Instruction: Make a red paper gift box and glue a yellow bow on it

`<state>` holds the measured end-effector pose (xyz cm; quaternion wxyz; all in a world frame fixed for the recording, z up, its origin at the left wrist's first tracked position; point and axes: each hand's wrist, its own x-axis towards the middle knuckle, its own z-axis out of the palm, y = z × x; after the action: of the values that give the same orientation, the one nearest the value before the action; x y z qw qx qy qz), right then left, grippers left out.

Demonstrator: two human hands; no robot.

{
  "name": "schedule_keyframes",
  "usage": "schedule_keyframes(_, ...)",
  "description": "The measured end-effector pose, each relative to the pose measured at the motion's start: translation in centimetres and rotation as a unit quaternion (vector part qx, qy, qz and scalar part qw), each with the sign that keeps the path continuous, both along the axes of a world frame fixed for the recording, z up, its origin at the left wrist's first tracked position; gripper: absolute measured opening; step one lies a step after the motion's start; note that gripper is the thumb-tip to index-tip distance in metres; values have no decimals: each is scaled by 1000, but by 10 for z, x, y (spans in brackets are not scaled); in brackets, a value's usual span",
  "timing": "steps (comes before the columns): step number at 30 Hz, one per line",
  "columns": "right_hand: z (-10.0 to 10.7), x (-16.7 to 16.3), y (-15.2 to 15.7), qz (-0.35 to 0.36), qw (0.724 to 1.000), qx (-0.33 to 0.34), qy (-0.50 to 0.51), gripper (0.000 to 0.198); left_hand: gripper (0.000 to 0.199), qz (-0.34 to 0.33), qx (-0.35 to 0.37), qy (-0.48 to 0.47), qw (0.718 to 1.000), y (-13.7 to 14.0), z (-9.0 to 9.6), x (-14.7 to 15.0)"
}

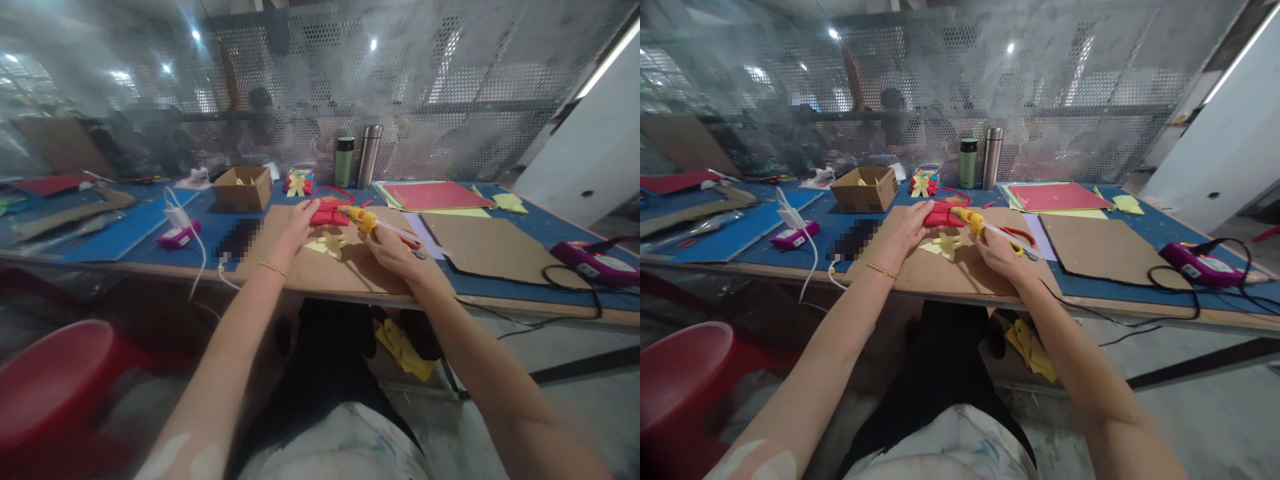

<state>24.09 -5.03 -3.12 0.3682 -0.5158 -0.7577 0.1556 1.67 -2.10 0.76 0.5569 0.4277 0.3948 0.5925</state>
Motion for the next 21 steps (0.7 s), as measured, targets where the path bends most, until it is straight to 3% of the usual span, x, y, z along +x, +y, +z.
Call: schedule_keyframes(21,2,-1,-1,-21,1000,-9,-9,25,17,2,32,4,999,6,-3,-1)
